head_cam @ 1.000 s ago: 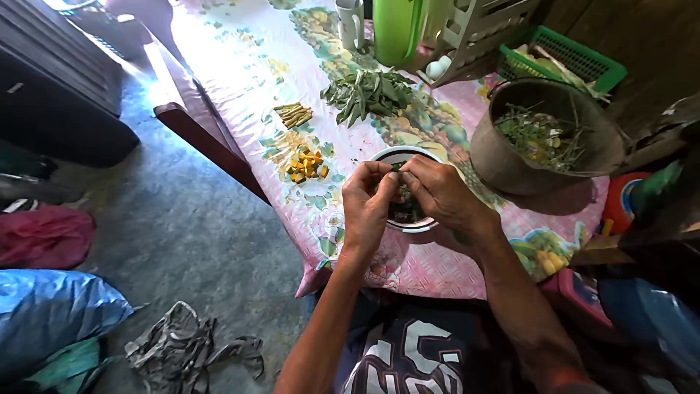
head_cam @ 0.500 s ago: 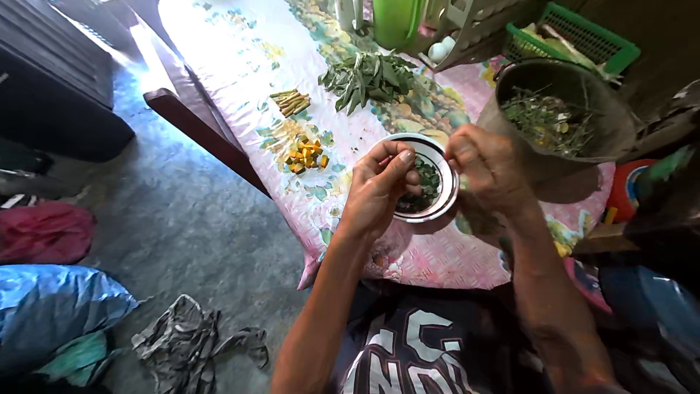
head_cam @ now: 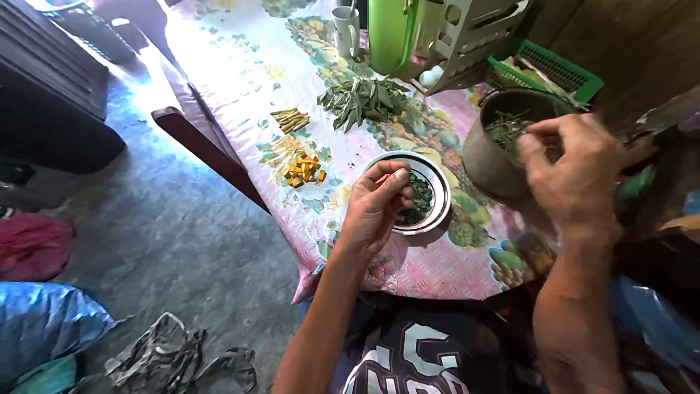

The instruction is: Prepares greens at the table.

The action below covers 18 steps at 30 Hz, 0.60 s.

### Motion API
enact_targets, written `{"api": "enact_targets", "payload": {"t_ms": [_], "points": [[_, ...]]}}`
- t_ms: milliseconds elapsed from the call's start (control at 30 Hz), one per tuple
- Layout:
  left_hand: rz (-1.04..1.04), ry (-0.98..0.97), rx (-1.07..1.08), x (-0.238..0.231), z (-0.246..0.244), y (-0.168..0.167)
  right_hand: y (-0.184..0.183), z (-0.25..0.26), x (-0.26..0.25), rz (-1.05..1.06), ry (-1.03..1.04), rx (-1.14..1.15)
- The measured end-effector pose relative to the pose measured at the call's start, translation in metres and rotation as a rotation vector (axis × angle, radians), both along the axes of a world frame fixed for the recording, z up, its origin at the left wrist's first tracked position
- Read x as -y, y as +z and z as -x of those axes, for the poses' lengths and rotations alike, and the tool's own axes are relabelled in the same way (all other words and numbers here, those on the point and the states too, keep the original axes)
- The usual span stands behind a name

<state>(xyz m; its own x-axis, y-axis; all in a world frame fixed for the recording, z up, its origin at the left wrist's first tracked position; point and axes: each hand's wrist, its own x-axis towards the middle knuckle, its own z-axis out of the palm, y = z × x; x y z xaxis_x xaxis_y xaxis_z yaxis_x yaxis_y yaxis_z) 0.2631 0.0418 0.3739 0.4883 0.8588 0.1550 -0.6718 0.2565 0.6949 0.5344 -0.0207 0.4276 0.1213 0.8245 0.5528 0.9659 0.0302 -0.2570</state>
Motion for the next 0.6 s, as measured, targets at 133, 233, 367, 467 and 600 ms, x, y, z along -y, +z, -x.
{"api": "enact_targets", "payload": {"t_ms": [133,233,367,467,600], "points": [[-0.161,0.152,-0.119,0.006,-0.003,0.005,-0.012,0.071,-0.01,0.021,0.465,-0.45],[-0.248,0.236,-0.2,0.01,-0.001,0.006,-0.022,0.094,-0.019,0.061,0.593,-0.628],[-0.283,0.267,-0.246,0.011,-0.001,0.007,-0.027,0.104,-0.025,0.022,0.591,-0.605],[-0.308,0.274,-0.275,0.011,-0.002,0.005,-0.031,0.106,-0.026,-0.016,0.59,-0.558],[-0.346,0.243,-0.315,0.011,-0.004,0.002,-0.034,0.109,-0.029,-0.111,0.571,-0.397]]}}
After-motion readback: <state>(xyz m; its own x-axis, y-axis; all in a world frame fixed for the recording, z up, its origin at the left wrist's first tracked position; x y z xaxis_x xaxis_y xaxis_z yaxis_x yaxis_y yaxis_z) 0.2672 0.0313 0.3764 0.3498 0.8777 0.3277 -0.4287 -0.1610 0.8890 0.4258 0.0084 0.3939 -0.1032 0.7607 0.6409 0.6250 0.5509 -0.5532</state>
